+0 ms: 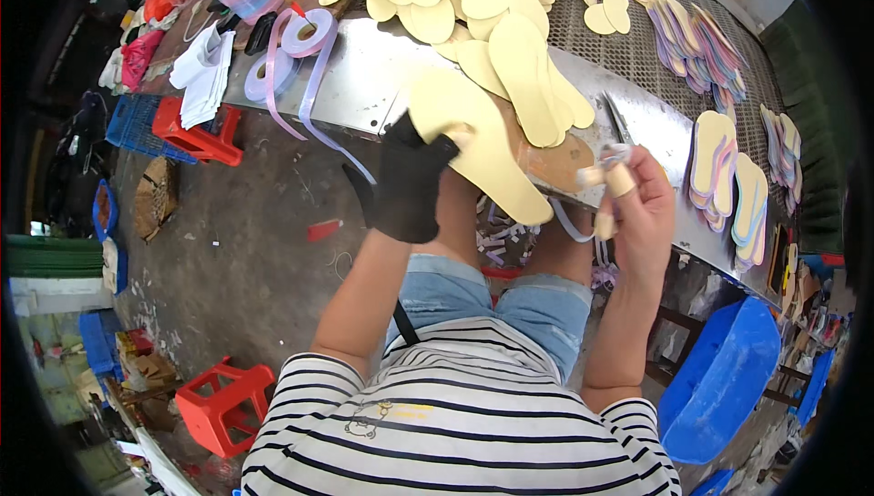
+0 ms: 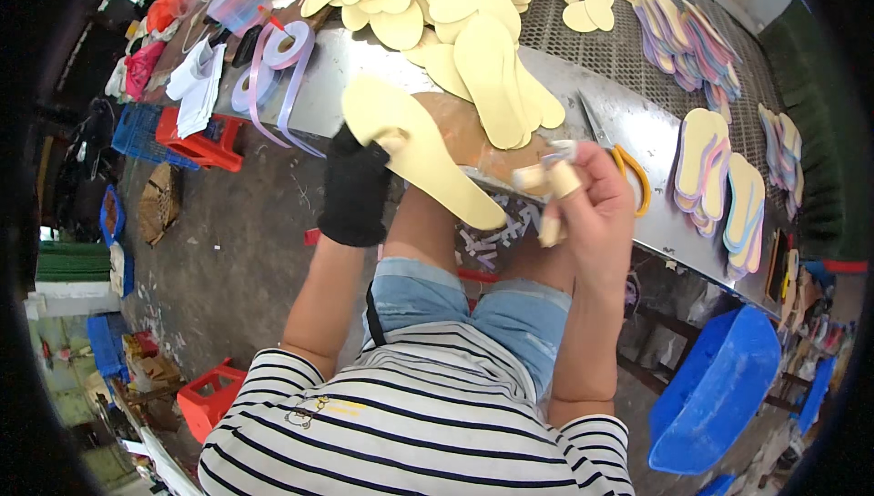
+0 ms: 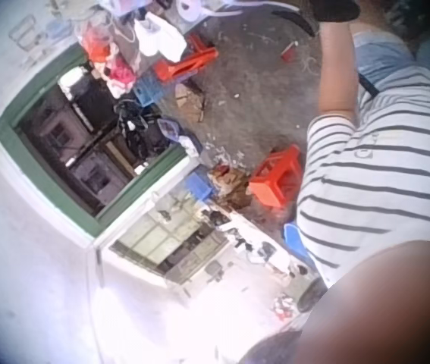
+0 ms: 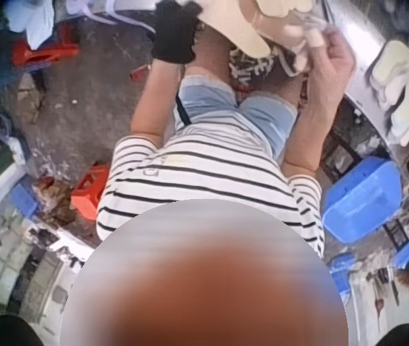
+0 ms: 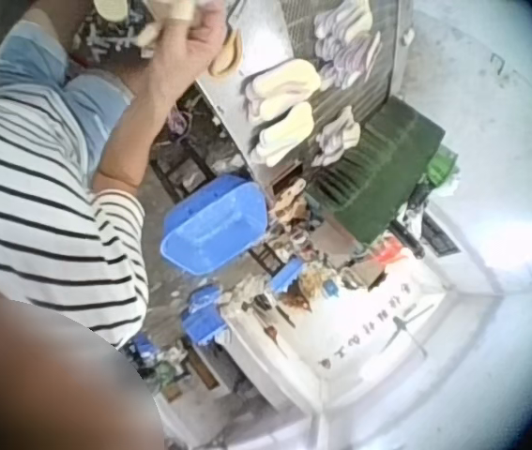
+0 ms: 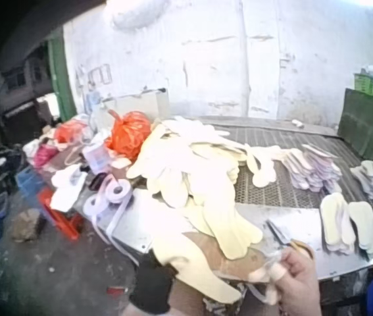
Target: Applying and trimming decorative purple and pink straps to shoe insoles.
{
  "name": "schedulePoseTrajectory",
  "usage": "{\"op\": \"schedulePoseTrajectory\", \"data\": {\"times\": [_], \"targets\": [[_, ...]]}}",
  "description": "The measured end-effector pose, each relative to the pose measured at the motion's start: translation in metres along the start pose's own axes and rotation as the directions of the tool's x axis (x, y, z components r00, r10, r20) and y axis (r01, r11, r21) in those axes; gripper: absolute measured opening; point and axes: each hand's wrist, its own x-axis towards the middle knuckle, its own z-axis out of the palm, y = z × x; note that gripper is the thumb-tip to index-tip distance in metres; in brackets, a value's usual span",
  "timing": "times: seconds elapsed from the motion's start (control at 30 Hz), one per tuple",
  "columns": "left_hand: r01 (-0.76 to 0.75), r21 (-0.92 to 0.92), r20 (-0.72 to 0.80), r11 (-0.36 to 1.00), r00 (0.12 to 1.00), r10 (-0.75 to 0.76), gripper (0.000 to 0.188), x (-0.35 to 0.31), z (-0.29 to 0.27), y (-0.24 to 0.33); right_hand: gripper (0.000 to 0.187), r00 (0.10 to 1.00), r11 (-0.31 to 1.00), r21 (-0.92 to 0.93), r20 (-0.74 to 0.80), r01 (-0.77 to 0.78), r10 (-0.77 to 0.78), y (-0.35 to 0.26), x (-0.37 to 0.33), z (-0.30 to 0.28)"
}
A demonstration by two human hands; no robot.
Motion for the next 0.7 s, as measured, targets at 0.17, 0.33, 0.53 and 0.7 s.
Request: {"op": "schedulePoseTrajectory", "data": {"times": [0.17, 0.33, 0.53, 0.7], "targets": [[-0.031, 0.003, 0.05, 1.0, 0.998, 0.031, 0.028, -0.016, 0.021, -0.008, 0.013, 0.996, 0.999, 0.012, 0.081, -0.046, 0.045, -0.003, -0.001, 0.037], [-0.07, 0.063, 0.057, 0.996, 0.996, 0.066, 0.027, -0.021, 0.03, 0.0, 0.011, 1.0, 0.995, -0.092, -0.004, 0.021, -0.022, -0.01, 0.005, 0.044], [-0.087, 0.148, 0.08, 0.985, 0.994, 0.075, 0.03, -0.025, 0.036, 0.007, 0.015, 0.995, 0.992, -0.077, 0.013, 0.096, -0.095, -0.008, 0.01, 0.046], [-0.077, 0.144, 0.128, 0.987, 0.99, 0.058, 0.03, -0.026, 0.036, 0.008, 0.016, 0.994, 0.993, 0.033, -0.015, 0.111, -0.11, -0.009, 0.013, 0.049]]}}
